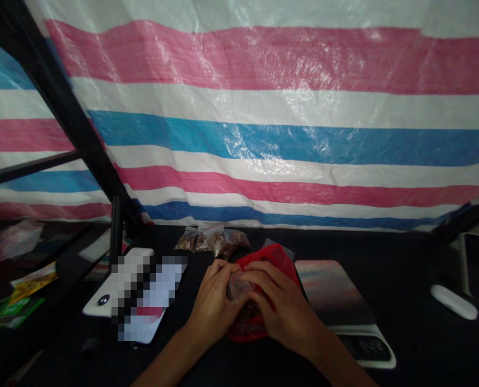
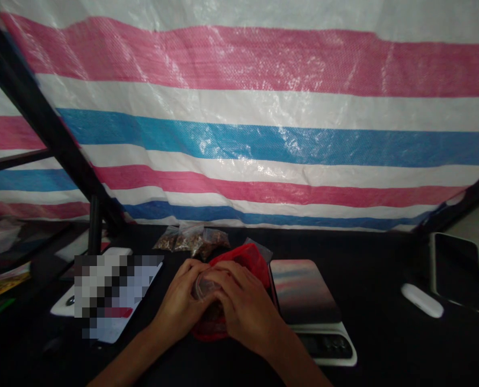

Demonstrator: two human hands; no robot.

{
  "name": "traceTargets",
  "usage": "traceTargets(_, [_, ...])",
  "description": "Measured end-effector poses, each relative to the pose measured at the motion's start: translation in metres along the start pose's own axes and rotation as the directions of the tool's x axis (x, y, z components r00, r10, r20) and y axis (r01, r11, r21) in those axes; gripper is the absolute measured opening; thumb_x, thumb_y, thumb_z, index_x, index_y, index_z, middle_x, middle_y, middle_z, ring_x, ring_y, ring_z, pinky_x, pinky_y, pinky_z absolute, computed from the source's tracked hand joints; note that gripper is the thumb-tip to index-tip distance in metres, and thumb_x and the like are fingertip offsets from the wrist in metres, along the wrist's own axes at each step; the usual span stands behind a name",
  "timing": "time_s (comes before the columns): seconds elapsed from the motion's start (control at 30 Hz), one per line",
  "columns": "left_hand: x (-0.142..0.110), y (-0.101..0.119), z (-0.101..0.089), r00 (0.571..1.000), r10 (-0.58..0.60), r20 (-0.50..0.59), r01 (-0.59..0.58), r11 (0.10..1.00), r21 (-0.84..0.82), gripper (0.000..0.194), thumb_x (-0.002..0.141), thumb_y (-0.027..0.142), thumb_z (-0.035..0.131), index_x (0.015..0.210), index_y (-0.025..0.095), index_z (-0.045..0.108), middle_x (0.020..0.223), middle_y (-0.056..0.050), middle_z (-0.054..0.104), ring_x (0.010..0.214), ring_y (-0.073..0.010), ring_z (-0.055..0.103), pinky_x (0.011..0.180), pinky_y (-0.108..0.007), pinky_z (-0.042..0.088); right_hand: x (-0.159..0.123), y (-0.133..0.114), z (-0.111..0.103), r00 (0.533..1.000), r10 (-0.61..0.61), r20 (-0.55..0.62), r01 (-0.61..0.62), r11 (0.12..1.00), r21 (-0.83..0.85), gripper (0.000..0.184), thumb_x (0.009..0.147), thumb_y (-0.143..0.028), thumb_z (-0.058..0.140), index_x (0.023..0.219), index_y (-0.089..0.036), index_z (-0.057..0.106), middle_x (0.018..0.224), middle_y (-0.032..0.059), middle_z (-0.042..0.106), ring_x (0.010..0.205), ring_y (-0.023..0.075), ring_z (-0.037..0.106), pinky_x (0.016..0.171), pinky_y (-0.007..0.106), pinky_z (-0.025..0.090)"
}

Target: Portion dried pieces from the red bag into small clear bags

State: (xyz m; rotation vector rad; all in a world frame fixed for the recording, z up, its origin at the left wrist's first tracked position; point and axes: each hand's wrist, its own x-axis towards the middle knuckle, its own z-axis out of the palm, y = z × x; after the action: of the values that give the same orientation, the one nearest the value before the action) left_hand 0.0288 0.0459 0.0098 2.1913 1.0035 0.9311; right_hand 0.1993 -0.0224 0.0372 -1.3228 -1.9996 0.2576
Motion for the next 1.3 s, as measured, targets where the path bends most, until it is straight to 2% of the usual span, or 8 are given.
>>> traceTargets(0.1, [0.002, 0.001, 0.0, 0.999, -0.042, -0.019, 0.042, 0.999, -0.013, 0.019, 0.081, 0.022, 0.073, 0.099, 0.023, 0.067, 0.1, -0.005, 0.064, 0.095, -0.0241, 0.063, 0.085, -0.038, 0.054, 0.0, 0.002, 0.0, 0.998, -0.049, -0.049, 0.05, 0.998, 0.022, 0.031, 0.101, -0.013, 0.042, 0.124, -0.028, 0.058, 0.128, 0.0063, 0.063, 0.12, 0.0193, 0.061, 0.105, 0.035, 0.049])
traceTargets(0.23, [0.005, -0.002, -0.002, 0.992, -0.11, -0.06, 0.11, 0.994, 0.009, 0.011, 0.087, 0.03, 0.067, 0.093, 0.021, 0.066, 0.096, -0.006, 0.063, 0.091, -0.0243, 0.063, 0.082, -0.039, 0.053, 0.001, 0.008, -0.011, 0.987, 0.031, -0.157, -0.021, 0.998, 0.062, 0.023, 0.101, -0.021, 0.048, 0.121, -0.026, 0.057, 0.122, 0.0081, 0.063, 0.118, 0.0218, 0.06, 0.102, 0.036, 0.05])
traceTargets(0.4, [0.007, -0.009, -0.005, 0.974, -0.201, -0.108, 0.208, 0.976, 0.056, 0.012, 0.089, 0.033, 0.061, 0.094, 0.022, 0.061, 0.089, -0.003, 0.062, 0.084, -0.0233, 0.063, 0.078, -0.037, 0.05, 0.003, 0.012, -0.031, 0.984, 0.061, 0.17, -0.066, 0.998, 0.023, 0.024, 0.101, -0.018, 0.046, 0.116, -0.025, 0.062, 0.117, 0.0071, 0.068, 0.105, 0.0222, 0.065, 0.091, 0.036, 0.051])
traceTargets(0.47, [0.008, -0.01, -0.005, 0.971, -0.22, -0.099, 0.22, 0.975, -0.008, 0.01, 0.09, 0.031, 0.058, 0.093, 0.022, 0.058, 0.083, -0.001, 0.061, 0.079, -0.0212, 0.062, 0.073, -0.033, 0.049, 0.004, 0.012, -0.031, 0.974, 0.098, 0.205, -0.09, 0.995, -0.051, 0.026, 0.098, -0.014, 0.045, 0.115, -0.023, 0.063, 0.118, 0.0078, 0.068, 0.105, 0.0237, 0.065, 0.091, 0.038, 0.05])
traceTargets(0.67, [0.011, -0.008, -0.002, 0.968, -0.247, -0.04, 0.216, 0.908, -0.359, 0.009, 0.086, 0.024, 0.057, 0.084, 0.022, 0.049, 0.073, 0.005, 0.053, 0.066, -0.0133, 0.055, 0.063, -0.024, 0.044, 0.006, 0.01, -0.014, 0.978, 0.159, 0.134, -0.148, 0.985, -0.093, 0.031, 0.091, -0.013, 0.056, 0.119, -0.024, 0.061, 0.122, 0.0068, 0.067, 0.11, 0.0238, 0.064, 0.093, 0.035, 0.048])
traceTargets(0.83, [0.011, -0.006, 0.001, 0.966, -0.255, -0.028, 0.208, 0.843, -0.496, 0.016, 0.074, 0.015, 0.06, 0.08, 0.022, 0.047, 0.071, 0.006, 0.048, 0.065, -0.0111, 0.05, 0.061, -0.022, 0.042, 0.003, 0.011, -0.004, 0.952, 0.249, 0.18, -0.226, 0.964, -0.143, 0.033, 0.087, -0.009, 0.057, 0.116, -0.024, 0.061, 0.119, 0.0052, 0.07, 0.104, 0.0241, 0.067, 0.087, 0.033, 0.045])
traceTargets(1.07, [0.015, -0.001, -0.004, 0.933, -0.359, 0.028, 0.299, 0.728, -0.617, 0.02, 0.068, 0.022, 0.065, 0.078, 0.022, 0.048, 0.072, 0.006, 0.052, 0.064, -0.0106, 0.052, 0.059, -0.021, 0.042, 0.001, 0.01, 0.001, 0.931, 0.319, 0.177, -0.301, 0.946, -0.122, 0.023, 0.086, -0.01, 0.058, 0.106, -0.023, 0.057, 0.1, 0.0033, 0.072, 0.091, 0.0239, 0.067, 0.078, 0.032, 0.041])
traceTargets(1.3, [0.013, -0.005, -0.001, 0.955, -0.237, -0.176, 0.141, 0.89, -0.434, 0.012, 0.078, 0.022, 0.062, 0.081, 0.022, 0.05, 0.072, 0.005, 0.052, 0.066, -0.0122, 0.053, 0.063, -0.023, 0.044, 0.001, 0.019, -0.002, 0.962, 0.272, -0.017, -0.268, 0.955, 0.127, 0.016, 0.093, -0.019, 0.053, 0.108, -0.024, 0.057, 0.09, 0.0014, 0.067, 0.083, 0.0205, 0.064, 0.077, 0.032, 0.046])
